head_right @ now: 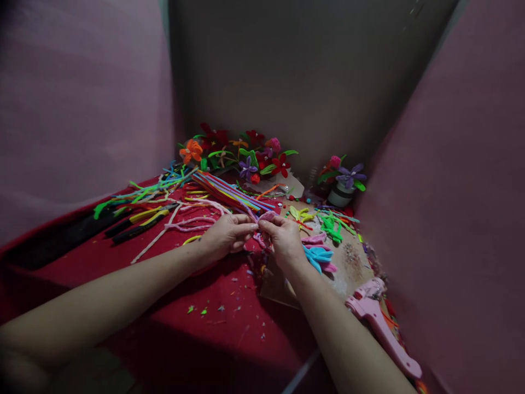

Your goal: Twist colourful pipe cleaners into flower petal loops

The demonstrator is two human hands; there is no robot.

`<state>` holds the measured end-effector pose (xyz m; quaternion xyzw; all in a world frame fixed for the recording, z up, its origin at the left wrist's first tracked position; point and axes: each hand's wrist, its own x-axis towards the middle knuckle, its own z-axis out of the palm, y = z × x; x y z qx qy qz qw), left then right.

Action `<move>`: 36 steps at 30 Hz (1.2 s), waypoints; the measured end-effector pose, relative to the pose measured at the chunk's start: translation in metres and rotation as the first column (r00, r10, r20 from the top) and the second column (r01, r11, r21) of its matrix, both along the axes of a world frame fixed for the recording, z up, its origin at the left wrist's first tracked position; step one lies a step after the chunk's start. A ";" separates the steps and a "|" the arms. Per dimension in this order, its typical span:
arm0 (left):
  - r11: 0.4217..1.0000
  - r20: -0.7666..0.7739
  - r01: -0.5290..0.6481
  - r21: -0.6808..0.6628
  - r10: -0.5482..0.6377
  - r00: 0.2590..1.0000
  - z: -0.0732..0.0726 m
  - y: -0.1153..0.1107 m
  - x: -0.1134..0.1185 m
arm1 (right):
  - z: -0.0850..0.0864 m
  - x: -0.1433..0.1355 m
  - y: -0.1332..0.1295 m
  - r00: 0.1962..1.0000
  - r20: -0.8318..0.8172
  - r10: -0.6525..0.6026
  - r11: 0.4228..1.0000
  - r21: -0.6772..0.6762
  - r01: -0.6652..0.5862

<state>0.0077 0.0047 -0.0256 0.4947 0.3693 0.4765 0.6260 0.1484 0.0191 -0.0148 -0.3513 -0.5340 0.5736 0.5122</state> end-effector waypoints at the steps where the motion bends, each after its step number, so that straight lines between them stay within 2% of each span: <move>1: 1.000 0.008 0.003 0.008 -0.003 1.000 0.000 0.000 0.000 | 0.000 0.000 0.000 1.000 -0.010 0.001 1.000 -0.010 -0.002; 10: 0.988 -0.067 -0.087 0.124 0.096 0.993 0.005 -0.002 0.001 | -0.001 -0.005 -0.005 0.994 -0.109 -0.007 0.993 -0.119 -0.006; 18: 0.964 -0.161 -0.101 0.248 0.144 0.976 0.007 -0.006 0.004 | -0.004 -0.005 -0.003 0.991 -0.129 -0.022 0.993 -0.120 0.006; 23: 0.932 -0.186 -0.169 0.322 0.237 0.953 0.005 -0.007 0.006 | -0.001 -0.007 -0.005 0.981 -0.191 -0.018 0.953 -0.301 -0.041; 26: 0.910 -0.217 -0.186 0.370 0.280 0.935 0.003 -0.008 0.006 | -0.001 -0.009 -0.006 0.983 -0.182 -0.031 0.944 -0.329 -0.031; 28: 0.918 -0.218 -0.179 0.355 0.268 0.938 0.004 -0.008 0.006 | -0.002 -0.010 -0.006 0.983 -0.181 -0.035 0.949 -0.313 -0.023; 30: 0.949 -0.185 -0.157 0.273 0.212 0.960 0.005 -0.008 0.006 | -0.003 -0.010 -0.007 0.984 -0.176 -0.040 0.963 -0.270 -0.009; 33: 0.986 -0.087 -0.079 0.146 0.092 0.992 0.006 -0.006 0.005 | -0.003 -0.009 -0.010 0.993 -0.089 -0.078 0.992 -0.111 0.068; 36: 0.995 -0.006 -0.031 0.093 0.032 0.999 0.006 -0.003 0.003 | -0.002 -0.009 -0.012 0.995 -0.007 -0.095 0.995 0.023 0.095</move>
